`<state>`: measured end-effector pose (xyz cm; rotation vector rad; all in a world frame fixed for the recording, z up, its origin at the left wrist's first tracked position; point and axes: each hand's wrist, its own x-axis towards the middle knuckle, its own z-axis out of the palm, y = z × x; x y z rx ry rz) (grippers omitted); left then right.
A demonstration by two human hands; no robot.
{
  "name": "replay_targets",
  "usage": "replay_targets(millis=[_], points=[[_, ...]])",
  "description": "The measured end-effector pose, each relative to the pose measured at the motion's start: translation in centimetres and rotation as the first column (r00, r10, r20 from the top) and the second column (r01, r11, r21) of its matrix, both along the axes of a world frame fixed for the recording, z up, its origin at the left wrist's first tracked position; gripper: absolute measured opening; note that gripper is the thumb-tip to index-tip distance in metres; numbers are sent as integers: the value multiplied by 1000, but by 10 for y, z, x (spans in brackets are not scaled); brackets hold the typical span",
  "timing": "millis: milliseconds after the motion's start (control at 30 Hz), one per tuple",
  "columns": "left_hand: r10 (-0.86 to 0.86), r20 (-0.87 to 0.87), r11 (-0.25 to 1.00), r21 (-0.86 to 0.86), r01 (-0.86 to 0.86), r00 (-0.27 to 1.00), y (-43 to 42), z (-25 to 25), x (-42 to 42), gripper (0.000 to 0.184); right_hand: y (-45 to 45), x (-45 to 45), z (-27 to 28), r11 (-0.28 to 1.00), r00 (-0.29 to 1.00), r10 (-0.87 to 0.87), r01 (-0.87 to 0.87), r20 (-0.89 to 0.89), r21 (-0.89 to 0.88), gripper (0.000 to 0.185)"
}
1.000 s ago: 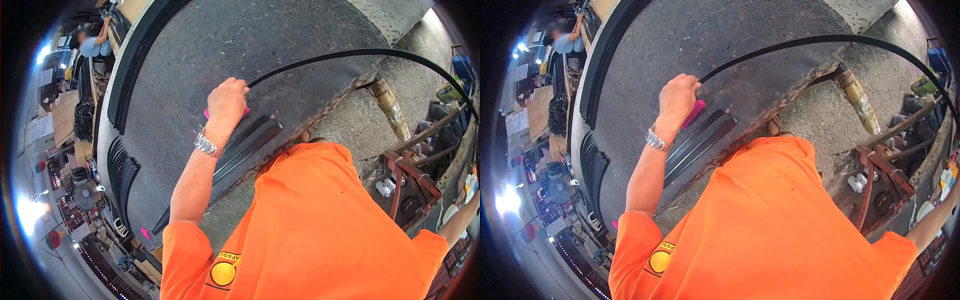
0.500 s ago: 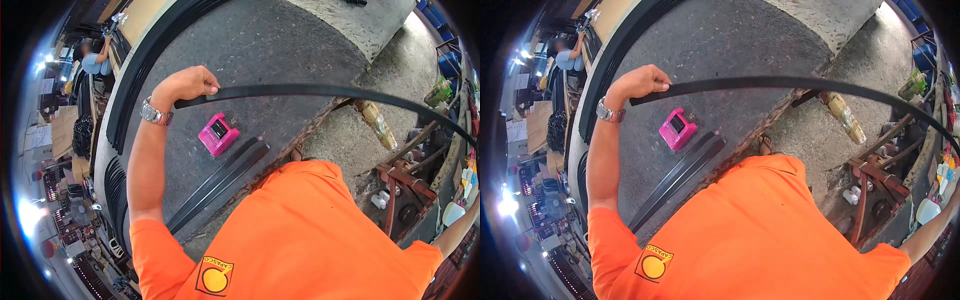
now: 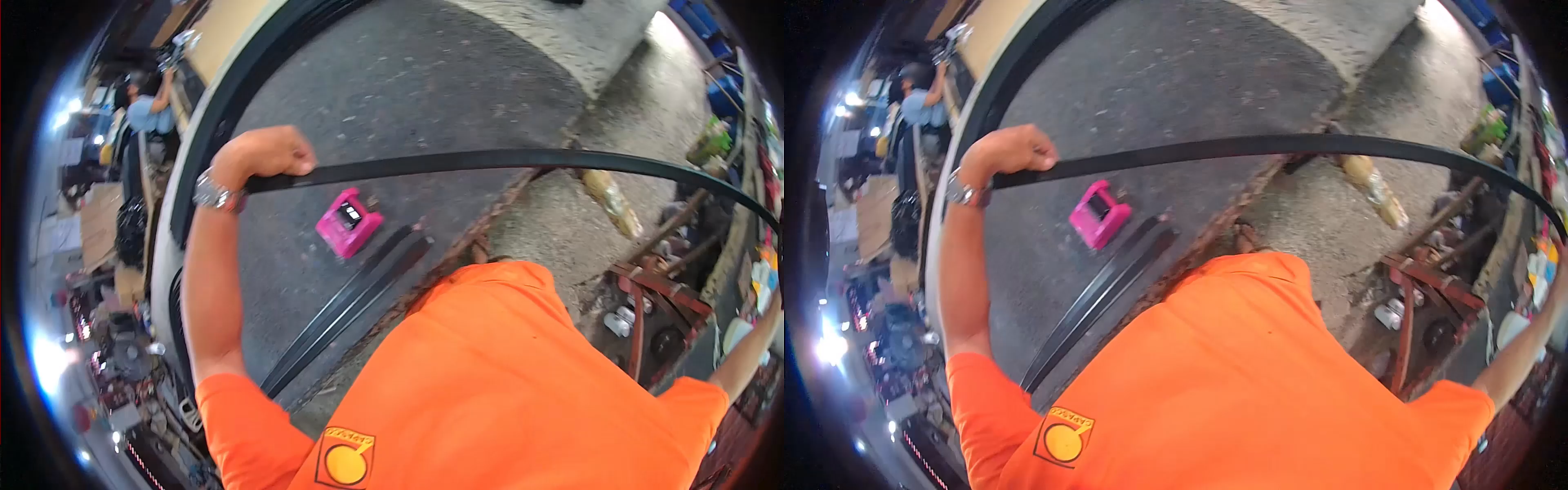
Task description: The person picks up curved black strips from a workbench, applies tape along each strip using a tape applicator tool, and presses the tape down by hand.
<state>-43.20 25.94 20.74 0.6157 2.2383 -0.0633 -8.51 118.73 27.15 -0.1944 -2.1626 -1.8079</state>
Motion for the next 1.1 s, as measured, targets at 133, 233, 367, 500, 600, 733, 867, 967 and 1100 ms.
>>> replay_targets(millis=[133, 233, 367, 500, 600, 733, 867, 967, 1100], points=[[64, -34, 997, -28, -65, 997, -10, 7, 2, 20, 19, -14, -3, 821, 930, -367, 312, -23, -479, 27], [43, -107, 998, -50, -49, 993, -30, 16, -3, 17, 124, -19, -32, 655, 915, -404, 284, -7, -701, 30], [48, -161, 984, -162, -75, 986, -45, 45, -13, 15, -38, -75, -25, 701, 906, -422, 349, 32, -623, 27], [28, -296, 987, -141, -73, 955, -77, 70, -18, 12, -83, -117, -35, 575, 840, -515, 486, 170, -658, 24], [40, -346, 969, -215, -121, 937, -104, 85, -26, 11, -98, -128, -47, 638, 926, -357, 339, 125, -691, 21], [97, -501, 973, -134, -189, 860, -126, 104, -13, 9, -121, -148, -55, 588, 908, -396, 364, 135, -722, 24], [146, -466, 944, -198, -264, 873, -130, 118, -11, 10, -125, -158, -58, 537, 899, -407, 377, 159, -755, 23], [55, -544, 980, -133, -151, 837, -131, 126, 4, 9, -131, -164, -61, 530, 900, -410, 366, 146, -765, 24], [113, -482, 959, -174, -222, 869, -142, 127, 6, 9, -125, -167, -65, 538, 906, -398, 357, 143, -764, 23]])
